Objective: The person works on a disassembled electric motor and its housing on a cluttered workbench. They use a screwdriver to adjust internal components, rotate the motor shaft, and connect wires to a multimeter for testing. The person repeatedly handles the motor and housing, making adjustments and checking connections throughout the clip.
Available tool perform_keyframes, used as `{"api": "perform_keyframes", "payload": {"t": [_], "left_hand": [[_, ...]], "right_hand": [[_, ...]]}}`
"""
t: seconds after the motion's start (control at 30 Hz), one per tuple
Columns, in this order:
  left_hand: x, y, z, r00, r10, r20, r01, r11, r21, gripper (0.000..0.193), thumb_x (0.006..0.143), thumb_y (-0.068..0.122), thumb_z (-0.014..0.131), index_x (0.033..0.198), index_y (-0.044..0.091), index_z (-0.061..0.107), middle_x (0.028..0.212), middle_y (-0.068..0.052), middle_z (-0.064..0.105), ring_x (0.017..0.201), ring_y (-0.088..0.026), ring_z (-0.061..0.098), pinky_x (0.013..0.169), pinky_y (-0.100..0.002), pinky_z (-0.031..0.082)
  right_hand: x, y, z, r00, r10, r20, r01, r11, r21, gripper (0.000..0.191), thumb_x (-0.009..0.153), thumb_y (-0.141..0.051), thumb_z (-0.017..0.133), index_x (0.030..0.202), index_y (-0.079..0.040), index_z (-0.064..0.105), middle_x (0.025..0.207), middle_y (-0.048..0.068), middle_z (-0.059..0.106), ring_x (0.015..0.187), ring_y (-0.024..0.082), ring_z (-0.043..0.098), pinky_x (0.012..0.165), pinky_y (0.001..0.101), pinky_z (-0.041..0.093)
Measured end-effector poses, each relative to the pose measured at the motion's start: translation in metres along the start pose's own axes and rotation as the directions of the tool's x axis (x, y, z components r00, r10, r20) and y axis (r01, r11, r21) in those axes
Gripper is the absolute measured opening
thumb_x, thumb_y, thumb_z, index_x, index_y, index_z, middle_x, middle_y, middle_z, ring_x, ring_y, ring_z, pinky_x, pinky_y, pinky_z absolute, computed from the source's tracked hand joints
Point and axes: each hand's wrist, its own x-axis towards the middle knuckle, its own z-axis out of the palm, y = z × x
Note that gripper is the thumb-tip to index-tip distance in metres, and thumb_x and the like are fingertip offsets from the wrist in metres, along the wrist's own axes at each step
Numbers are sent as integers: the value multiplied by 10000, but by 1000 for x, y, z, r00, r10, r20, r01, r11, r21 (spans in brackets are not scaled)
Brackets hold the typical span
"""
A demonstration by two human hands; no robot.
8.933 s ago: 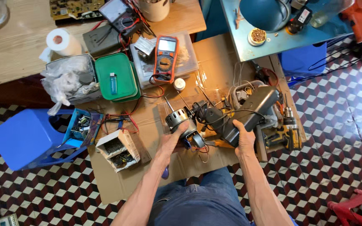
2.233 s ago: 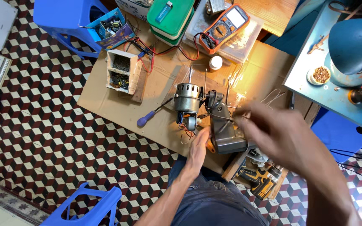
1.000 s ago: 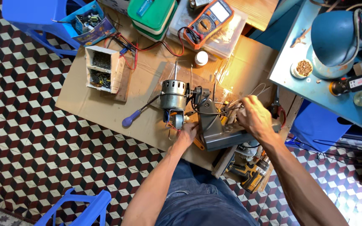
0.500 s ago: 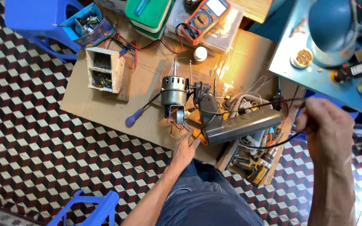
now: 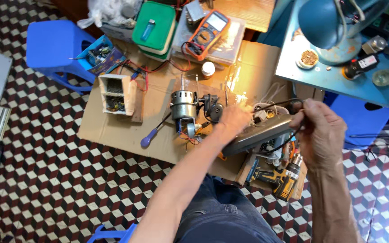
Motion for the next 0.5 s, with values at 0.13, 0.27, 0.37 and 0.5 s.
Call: {"api": "perform_keyframes", "payload": {"t": [0.13, 0.27, 0.37, 0.5], "left_hand": [[28, -32, 19, 992, -16, -126, -27, 942, -334, 207, 1015, 279, 601, 1007, 114, 725, 912, -132, 731, 844, -288, 732, 761, -432, 612], [89, -29, -15, 967, -255, 10, 124, 433, -893, 234, 1037, 251, 538, 1118, 75, 669, 826, -119, 710, 737, -212, 724, 651, -373, 616], [118, -8, -65, 936, -254, -245, -243, 42, -969, 260, 1063, 219, 547, 1244, 52, 633, 912, -86, 686, 776, -172, 681, 674, -357, 600], [64, 23, -140, 968, -94, -231, -167, 441, -882, 336, 991, 192, 538, 1299, 65, 579, 855, -47, 730, 713, -146, 751, 606, -313, 608]], "right_hand": [[-9, 12, -6, 998, 50, 33, -46, 990, -131, 219, 1094, -201, 637, 1083, 8, 702, 807, 90, 686, 673, 98, 568, 668, 215, 443], [-11, 37, -7, 973, 229, 38, -197, 899, -391, 286, 1032, -254, 610, 1063, 15, 704, 764, 70, 695, 648, 85, 551, 631, 228, 433], [-12, 44, -16, 949, 315, 1, -297, 896, -331, 409, 1013, -343, 553, 1093, 25, 713, 743, 68, 689, 666, 100, 546, 649, 254, 425], [-11, 28, -26, 935, 349, 62, -331, 922, -200, 833, 1080, -669, 312, 1067, 60, 715, 678, 143, 655, 646, 202, 624, 733, 316, 517]]}}
